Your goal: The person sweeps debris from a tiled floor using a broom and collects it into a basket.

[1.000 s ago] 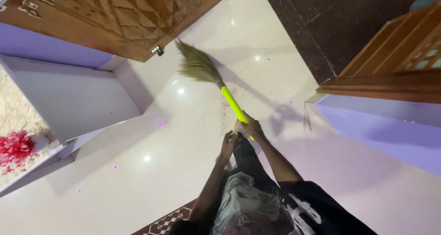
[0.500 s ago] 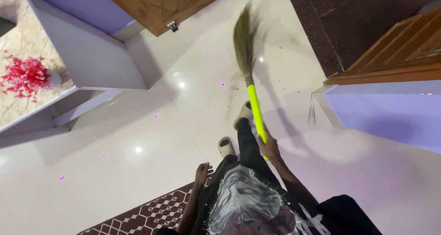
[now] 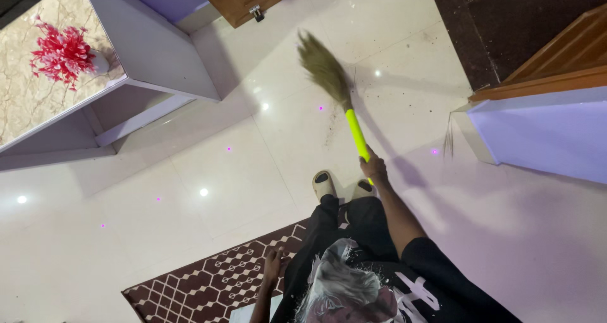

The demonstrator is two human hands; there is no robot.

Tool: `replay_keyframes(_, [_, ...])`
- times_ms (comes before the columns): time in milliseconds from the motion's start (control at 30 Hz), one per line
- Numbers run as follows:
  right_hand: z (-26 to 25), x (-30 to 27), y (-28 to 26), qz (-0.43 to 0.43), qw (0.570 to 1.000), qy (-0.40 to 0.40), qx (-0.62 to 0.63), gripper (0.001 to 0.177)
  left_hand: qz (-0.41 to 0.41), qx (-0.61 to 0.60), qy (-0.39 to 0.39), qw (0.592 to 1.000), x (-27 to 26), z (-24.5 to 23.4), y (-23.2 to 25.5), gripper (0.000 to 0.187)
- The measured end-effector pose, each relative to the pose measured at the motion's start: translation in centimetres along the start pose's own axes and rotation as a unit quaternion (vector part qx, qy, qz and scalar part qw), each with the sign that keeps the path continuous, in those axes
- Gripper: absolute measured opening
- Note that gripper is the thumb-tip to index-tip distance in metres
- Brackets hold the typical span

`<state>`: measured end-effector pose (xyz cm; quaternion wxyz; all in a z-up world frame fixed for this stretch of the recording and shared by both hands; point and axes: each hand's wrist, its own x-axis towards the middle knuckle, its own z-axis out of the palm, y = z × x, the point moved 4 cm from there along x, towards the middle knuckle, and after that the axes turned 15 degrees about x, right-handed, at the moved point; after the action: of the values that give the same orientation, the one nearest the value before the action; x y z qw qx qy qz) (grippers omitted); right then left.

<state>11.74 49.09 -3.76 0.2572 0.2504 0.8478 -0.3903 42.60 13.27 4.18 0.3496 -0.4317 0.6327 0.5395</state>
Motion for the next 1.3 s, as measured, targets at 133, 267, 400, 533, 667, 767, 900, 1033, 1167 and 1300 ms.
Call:
replay_keyframes(133, [-4.7, -2.0, 2.9, 0.077, 0.989, -0.011, 0.129, 0.07, -0.041, 0.017, 0.003, 0.999, -1.1, 1.5, -1.8, 0.038])
replay_keyframes(267, [-8.4, -8.9, 6.7, -0.122, 0.992, -0.008, 0.031, 0.075, -0.016, -0.014, 0.012, 1.0, -1.0, 3.8, -4.6, 0.04])
replay_keyframes(400, [-9.7, -15.6, 10.9, -0.156, 0.98, -0.115, -0.048, 0.077, 0.069, 0.108, 0.054, 0.99, 0.1, 6.8, -3.3, 0.046])
replay_keyframes(533, [-9.2, -17.9, 14.7, -0.064, 0.933, -0.241, -0.26, 0.073, 0.06, 0.127, 0.066, 0.988, -1.1, 8.8, -1.3, 0.045])
replay_keyframes(667, [-12.0, -17.0, 17.3, -0.034, 0.937, -0.236, -0.256, 0.072, 0.1, 0.095, 0.094, 0.986, -3.1, 10.5, -1.6, 0.041])
replay_keyframes(767, [-16.6, -15.0, 19.0, 0.017, 0.959, -0.166, -0.229, 0.071, 0.083, 0.065, 0.067, 0.992, -3.1, 11.3, -2.5, 0.041])
replay_keyframes(900, [-20.8, -9.5, 18.8, -0.063, 0.988, 0.004, -0.143, 0.073, 0.095, 0.129, 0.05, 0.986, -4.4, 12.3, -2.9, 0.04])
replay_keyframes(1033, [-22.8, -6.2, 19.6, 0.049, 0.993, -0.027, 0.105, 0.067, 0.092, 0.099, -0.002, 0.991, -4.9, 13.6, -0.9, 0.044])
replay_keyframes(1167, [-21.1, -8.8, 18.8, 0.001, 0.968, -0.013, 0.251, 0.07, 0.041, 0.072, 0.002, 0.997, -4.9, 13.9, 1.5, 0.045])
replay_keyframes(1300, [-17.0, -13.2, 16.4, -0.194, 0.959, 0.004, 0.208, 0.065, 0.045, 0.052, 0.01, 0.998, -3.9, 14.4, 2.6, 0.044])
